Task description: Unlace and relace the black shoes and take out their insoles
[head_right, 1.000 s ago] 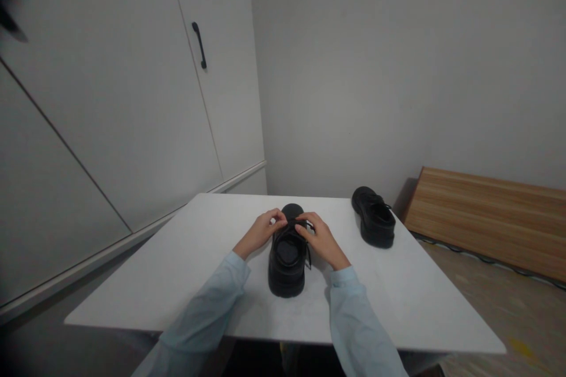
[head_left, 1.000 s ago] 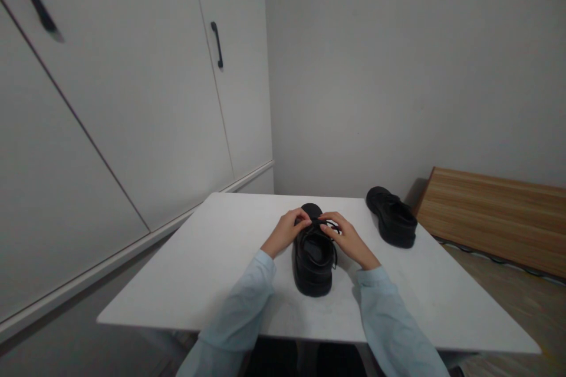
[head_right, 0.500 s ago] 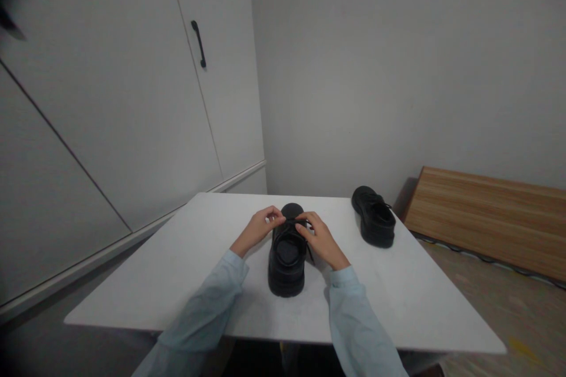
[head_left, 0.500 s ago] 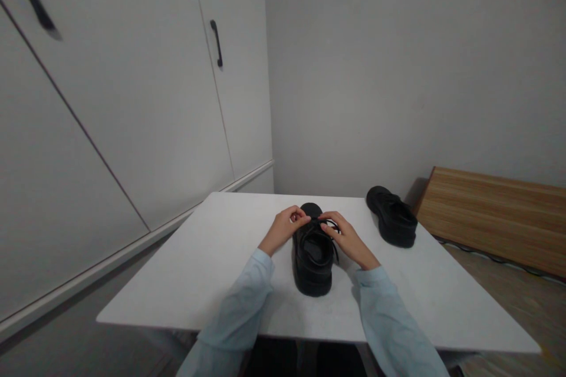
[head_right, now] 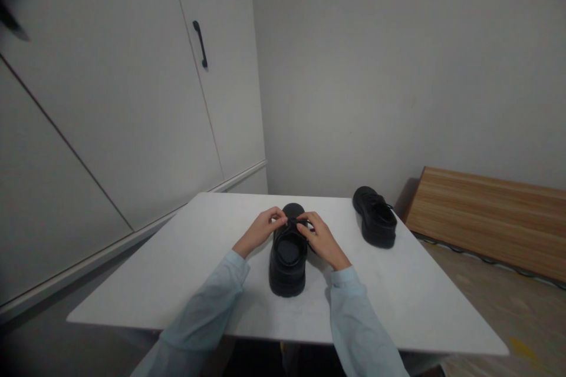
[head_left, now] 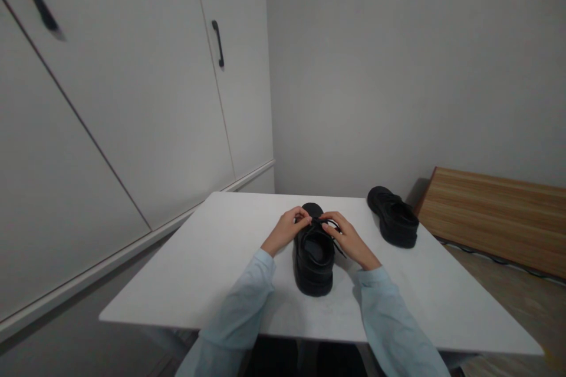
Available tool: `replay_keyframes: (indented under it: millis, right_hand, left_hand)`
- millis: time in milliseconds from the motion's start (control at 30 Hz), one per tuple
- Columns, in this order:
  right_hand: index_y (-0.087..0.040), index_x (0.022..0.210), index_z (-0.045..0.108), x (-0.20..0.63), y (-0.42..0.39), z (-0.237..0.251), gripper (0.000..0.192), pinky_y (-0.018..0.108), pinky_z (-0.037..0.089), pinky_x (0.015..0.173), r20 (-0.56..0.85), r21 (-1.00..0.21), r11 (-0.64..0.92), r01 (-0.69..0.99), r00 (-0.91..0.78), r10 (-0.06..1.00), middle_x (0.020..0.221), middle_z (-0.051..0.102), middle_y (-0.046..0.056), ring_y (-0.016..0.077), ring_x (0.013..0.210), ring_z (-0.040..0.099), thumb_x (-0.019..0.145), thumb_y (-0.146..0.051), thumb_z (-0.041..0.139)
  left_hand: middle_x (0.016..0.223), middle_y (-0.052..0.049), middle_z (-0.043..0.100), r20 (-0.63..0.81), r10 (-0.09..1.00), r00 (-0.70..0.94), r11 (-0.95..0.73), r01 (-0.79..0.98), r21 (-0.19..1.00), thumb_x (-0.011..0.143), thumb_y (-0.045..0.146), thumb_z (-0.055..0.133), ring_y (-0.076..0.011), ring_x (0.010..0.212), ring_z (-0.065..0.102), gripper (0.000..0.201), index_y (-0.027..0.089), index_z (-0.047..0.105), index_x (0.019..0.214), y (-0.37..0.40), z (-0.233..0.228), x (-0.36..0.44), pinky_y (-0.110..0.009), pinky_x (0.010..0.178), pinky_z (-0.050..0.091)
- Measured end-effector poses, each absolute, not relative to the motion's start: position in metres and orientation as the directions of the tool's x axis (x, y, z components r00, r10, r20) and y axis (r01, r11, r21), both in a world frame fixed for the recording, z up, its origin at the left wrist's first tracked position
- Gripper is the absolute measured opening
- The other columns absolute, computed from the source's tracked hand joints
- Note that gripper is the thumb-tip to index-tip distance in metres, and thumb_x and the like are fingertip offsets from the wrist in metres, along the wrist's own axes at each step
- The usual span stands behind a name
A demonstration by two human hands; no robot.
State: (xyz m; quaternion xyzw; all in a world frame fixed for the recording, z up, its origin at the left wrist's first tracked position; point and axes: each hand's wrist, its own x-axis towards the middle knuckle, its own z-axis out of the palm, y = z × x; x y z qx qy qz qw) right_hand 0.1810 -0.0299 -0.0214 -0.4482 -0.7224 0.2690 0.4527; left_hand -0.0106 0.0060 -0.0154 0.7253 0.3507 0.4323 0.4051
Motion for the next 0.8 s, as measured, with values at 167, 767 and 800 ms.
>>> replay_keyframes:
  millis: [167, 767, 800]
  right_hand:
    - [-0.022, 0.101, 0.061, 0.1806, -0.0297, -0.0215, 0.023, 0.037, 0.046, 0.088, 0.403, -0.801, 0.442, 0.403, -0.182, 0.897, 0.108, 0.06, 0.007, 0.0219, 0.105, 0.055, 0.084, -0.036, 0.052]
    - [-0.022, 0.099, 0.061, 0.1817, -0.0248, -0.0258, 0.022, 0.039, 0.04, 0.096, 0.425, -0.795, 0.464, 0.389, -0.187, 0.885, 0.104, 0.06, 0.006, 0.0219, 0.105, 0.055, 0.084, -0.036, 0.051]
    - [-0.022, 0.098, 0.06, 0.1818, -0.0248, -0.0254, 0.022, 0.039, 0.04, 0.096, 0.424, -0.797, 0.462, 0.389, -0.186, 0.887, 0.104, 0.06, 0.006, 0.022, 0.105, 0.055, 0.084, -0.036, 0.051]
  left_hand:
    - [0.075, -0.003, 0.065, 0.329, 0.86, 0.391, -0.384, 0.07, 0.921, 0.083, 0.036, 0.056, -0.0145, 0.075, 0.059, 0.021, 0.016, 0.053, 0.081, 0.0012, -0.0145, -0.0063, -0.028, 0.076, 0.044]
    - [0.082, 0.001, 0.057, 0.246, 0.882, 0.401, -0.197, -0.161, 0.967, 0.072, 0.031, 0.069, -0.0119, 0.078, 0.06, 0.03, 0.017, 0.049, 0.09, 0.0045, -0.015, -0.0133, -0.026, 0.076, 0.043]
    - [0.082, 0.001, 0.056, 0.243, 0.885, 0.396, -0.199, -0.149, 0.969, 0.073, 0.032, 0.068, -0.0115, 0.076, 0.06, 0.03, 0.017, 0.049, 0.089, 0.0041, -0.0145, -0.0131, -0.025, 0.072, 0.043]
